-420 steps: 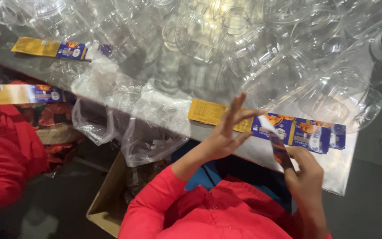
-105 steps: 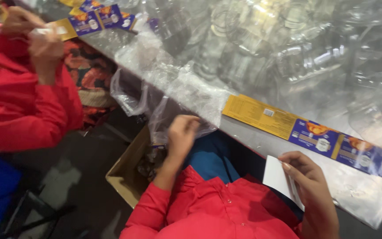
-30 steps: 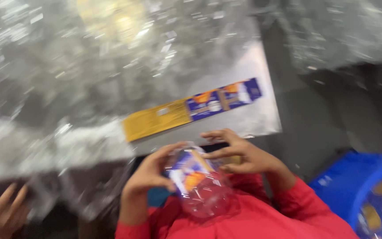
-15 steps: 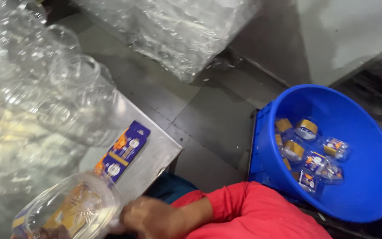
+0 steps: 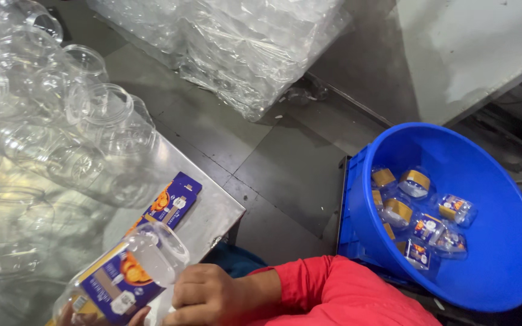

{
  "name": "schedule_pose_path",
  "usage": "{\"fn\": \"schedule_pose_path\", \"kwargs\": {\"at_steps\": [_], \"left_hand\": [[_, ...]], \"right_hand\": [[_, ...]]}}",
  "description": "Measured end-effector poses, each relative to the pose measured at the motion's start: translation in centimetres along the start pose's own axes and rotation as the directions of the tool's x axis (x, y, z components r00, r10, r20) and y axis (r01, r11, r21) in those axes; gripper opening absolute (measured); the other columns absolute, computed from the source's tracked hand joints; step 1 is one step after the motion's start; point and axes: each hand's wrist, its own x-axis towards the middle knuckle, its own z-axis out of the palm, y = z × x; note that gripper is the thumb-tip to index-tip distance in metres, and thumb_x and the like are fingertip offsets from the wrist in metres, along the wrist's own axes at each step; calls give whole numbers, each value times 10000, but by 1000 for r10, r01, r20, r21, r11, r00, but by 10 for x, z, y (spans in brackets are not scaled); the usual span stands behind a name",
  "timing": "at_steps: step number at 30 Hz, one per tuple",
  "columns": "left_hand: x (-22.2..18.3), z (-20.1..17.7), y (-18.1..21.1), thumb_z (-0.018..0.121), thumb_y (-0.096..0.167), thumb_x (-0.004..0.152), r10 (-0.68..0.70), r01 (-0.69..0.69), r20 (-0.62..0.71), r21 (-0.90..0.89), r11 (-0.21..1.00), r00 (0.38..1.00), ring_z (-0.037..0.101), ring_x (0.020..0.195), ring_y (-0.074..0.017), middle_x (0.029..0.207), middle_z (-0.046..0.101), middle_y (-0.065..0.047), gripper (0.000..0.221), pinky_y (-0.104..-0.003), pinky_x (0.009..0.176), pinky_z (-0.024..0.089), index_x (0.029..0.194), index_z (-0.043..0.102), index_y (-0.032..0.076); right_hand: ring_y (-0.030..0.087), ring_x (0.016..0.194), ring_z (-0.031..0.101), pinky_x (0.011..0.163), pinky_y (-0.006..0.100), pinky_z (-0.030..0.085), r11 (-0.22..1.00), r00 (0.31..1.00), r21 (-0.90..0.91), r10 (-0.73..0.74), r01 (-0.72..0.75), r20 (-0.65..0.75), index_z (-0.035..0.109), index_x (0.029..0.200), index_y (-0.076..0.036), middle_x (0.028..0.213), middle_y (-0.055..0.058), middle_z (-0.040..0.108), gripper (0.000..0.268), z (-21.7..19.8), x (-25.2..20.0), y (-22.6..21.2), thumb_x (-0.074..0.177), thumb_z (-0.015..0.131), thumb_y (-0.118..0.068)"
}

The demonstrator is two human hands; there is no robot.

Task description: The person labels plastic containers by hand, removing a protective strip from an adhesive label and applying it around the base of each container before placing the finished items into a bin.

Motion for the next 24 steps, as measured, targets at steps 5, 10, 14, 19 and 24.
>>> {"fn": "schedule_pose_path", "kwargs": {"at_steps": [5,10,14,19,24], "left_hand": [[7,15,-1,860,337,664,122,-113,-129,75,991,984,632,1222,-361,1374,574,-292,1025,-419,919,559,1509,383,6],[-5,53,-22,830,334,694,413,-297,-430,311,903,803,642,1204,-364,1354,582,-302,964,-404,884,577,1488,392,6],[-27,69,-35,805,331,718,476,-267,-567,414,870,673,650,1189,-366,1337,588,-310,916,-393,856,591,1471,400,5],[-16,79,-6,775,326,798,512,-370,-568,354,859,645,641,1191,-359,1289,593,-311,864,-408,938,574,1475,393,-52],[-68,107,122,581,189,980,244,159,-679,473,866,692,637,850,-292,996,640,-156,494,-413,773,509,1438,581,5]], "right_hand": [[254,1008,628,855,377,529,994,994,-18,-108,108,-31,739,1081,-94,1026,42,591,148,-3,5,9,936,730,-122],[247,939,576,794,359,488,990,987,138,55,-34,-149,739,1026,-113,976,26,532,177,14,0,20,901,861,-145],[228,900,562,760,341,486,980,971,180,127,-91,-202,779,1007,-129,941,8,513,169,30,-2,26,881,888,-158],[241,926,583,807,373,515,988,960,130,118,-87,-253,782,1009,-124,969,32,567,206,35,-8,33,859,907,-187],[261,935,610,797,391,536,990,946,114,113,-82,-304,765,956,-103,1017,101,632,271,44,-7,41,775,932,-215]]}}
